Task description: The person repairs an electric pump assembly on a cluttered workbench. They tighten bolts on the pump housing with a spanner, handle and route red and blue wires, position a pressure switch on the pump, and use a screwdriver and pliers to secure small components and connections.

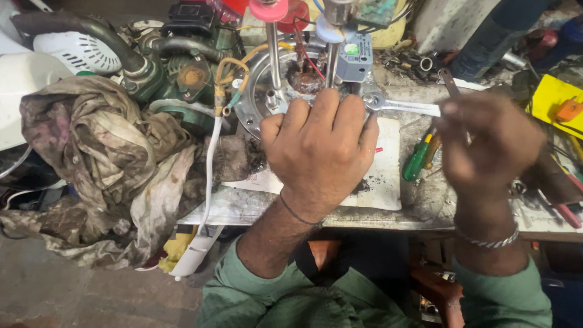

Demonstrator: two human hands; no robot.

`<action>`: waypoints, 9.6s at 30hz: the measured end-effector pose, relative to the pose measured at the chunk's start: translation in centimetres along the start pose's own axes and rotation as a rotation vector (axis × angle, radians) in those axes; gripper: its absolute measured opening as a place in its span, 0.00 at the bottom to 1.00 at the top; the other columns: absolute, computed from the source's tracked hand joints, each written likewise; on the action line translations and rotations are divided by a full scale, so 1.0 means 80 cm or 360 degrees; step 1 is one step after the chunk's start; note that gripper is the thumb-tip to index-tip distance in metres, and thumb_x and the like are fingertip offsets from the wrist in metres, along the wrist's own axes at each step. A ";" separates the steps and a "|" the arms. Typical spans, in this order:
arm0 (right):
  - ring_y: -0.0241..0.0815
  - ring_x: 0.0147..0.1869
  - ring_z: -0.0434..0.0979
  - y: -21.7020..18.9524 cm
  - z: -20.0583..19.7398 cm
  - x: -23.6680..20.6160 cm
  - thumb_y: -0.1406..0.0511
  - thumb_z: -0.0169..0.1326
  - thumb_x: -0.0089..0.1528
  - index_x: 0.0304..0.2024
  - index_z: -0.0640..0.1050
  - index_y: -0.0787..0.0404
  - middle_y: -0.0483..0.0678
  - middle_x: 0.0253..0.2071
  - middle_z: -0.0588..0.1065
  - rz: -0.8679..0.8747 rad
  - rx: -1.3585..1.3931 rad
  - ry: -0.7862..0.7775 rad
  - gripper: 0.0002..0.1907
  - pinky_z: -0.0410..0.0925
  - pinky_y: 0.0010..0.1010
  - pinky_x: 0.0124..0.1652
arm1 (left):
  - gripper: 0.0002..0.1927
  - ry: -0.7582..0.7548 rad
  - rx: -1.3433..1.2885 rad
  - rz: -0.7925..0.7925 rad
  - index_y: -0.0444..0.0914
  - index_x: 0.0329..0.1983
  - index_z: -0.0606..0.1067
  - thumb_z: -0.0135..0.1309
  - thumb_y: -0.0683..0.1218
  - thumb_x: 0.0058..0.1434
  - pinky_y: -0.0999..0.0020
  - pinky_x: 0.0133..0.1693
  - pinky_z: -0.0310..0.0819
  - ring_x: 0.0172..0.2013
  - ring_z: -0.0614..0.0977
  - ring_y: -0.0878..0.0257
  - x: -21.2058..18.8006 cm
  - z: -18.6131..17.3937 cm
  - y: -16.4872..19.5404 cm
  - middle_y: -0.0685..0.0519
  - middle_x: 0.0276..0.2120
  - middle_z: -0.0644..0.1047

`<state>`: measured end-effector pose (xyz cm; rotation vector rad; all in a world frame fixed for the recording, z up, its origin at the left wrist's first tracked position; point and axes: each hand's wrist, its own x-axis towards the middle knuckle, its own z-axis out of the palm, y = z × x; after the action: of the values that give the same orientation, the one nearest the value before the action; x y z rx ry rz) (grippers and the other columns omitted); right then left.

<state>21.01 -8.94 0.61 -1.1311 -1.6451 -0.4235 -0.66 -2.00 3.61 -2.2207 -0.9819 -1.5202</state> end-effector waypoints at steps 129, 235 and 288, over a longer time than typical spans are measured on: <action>0.43 0.30 0.79 -0.083 0.018 0.118 0.67 0.68 0.58 0.41 0.85 0.63 0.52 0.32 0.79 0.0221 -0.0324 -0.0757 0.10 0.70 0.34 0.31 | 0.10 0.0057 0.0125 -0.0042 0.47 0.31 0.68 0.60 0.44 0.56 0.60 0.45 0.56 0.36 0.70 0.59 -0.005 -0.001 0.005 0.59 0.34 0.68; 0.59 0.43 0.80 0.118 -0.078 -0.173 0.67 0.58 0.71 0.46 0.81 0.60 0.59 0.41 0.79 0.0978 -0.1393 -0.0724 0.03 0.73 0.48 0.48 | 0.12 -0.0088 0.0013 0.0050 0.50 0.48 0.81 0.73 0.50 0.66 0.63 0.50 0.52 0.39 0.69 0.65 -0.002 -0.033 -0.002 0.67 0.44 0.76; 0.48 0.53 0.79 0.090 -0.085 -0.105 0.68 0.56 0.72 0.60 0.71 0.73 0.55 0.49 0.73 0.0811 -0.1036 -0.0344 0.17 0.74 0.32 0.49 | 0.14 -0.0036 -0.0090 0.0087 0.47 0.45 0.80 0.74 0.52 0.64 0.63 0.50 0.53 0.39 0.69 0.65 -0.009 -0.029 -0.008 0.64 0.45 0.76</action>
<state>30.82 -14.32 -5.97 -2.0807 -1.3483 -0.5287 -2.89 -3.12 3.85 -2.2890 -0.8874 -1.5204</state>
